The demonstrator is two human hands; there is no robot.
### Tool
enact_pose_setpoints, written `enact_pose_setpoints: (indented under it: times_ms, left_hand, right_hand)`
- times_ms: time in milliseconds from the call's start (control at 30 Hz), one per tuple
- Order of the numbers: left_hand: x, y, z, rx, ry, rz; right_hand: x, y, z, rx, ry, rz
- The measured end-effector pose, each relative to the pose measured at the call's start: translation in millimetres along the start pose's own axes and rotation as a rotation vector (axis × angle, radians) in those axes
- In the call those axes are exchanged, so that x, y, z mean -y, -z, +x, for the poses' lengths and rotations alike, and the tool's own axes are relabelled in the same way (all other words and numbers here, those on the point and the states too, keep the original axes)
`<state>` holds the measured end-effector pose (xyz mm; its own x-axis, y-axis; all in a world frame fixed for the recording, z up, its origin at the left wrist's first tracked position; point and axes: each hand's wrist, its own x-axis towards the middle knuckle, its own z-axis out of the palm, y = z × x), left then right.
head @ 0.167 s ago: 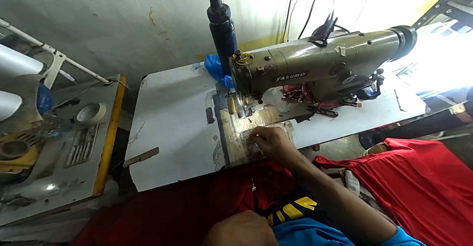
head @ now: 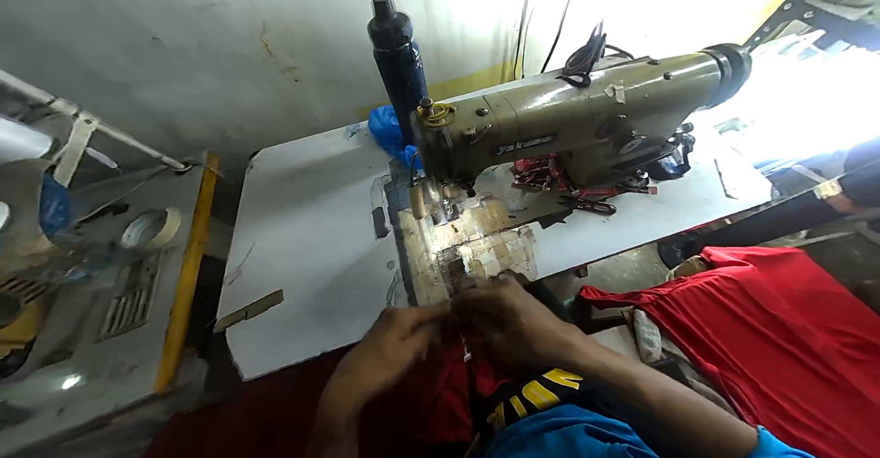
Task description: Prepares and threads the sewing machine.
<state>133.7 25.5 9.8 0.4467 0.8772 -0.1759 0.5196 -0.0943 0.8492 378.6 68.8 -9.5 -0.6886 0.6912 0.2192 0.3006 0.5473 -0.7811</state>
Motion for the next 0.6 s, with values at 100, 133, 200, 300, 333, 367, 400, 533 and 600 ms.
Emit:
enact_pose_setpoints:
  times_ms: [100, 133, 200, 300, 333, 367, 400, 533, 600]
  left_hand:
    - [-2, 3, 39, -0.186, 0.044, -0.423]
    - [-4, -1, 49, -0.229, 0.035, -0.535]
    - [2, -6, 63, -0.363, 0.028, -0.510]
    - [23, 6, 59, -0.547, 0.004, -0.009]
    - [29, 12, 53, -0.562, -0.007, 0.102]
    - [35, 16, 47, -0.549, -0.020, 0.149]
    - [40, 17, 42, -0.529, -0.036, 0.165]
    - [51, 12, 34, -0.465, -0.124, 0.205]
    - [54, 11, 34, -0.491, -0.165, 0.172]
  right_hand:
    - [9, -28, -16, 0.054, 0.220, -0.141]
    - [6, -34, -18, 0.118, 0.278, -0.184]
    - [-6, -26, -18, 0.253, 0.308, -0.224]
    - [-27, 54, -26, 0.082, 0.151, -0.082]
    - [-36, 90, -34, -0.147, 0.086, -0.007]
    - [-45, 128, -43, -0.427, 0.005, -0.012]
    - [-55, 167, -50, -0.710, -0.097, -0.089]
    - [-79, 317, -52, -1.343, -0.590, -0.285]
    - [-78, 362, -35, -1.171, -0.802, -0.080]
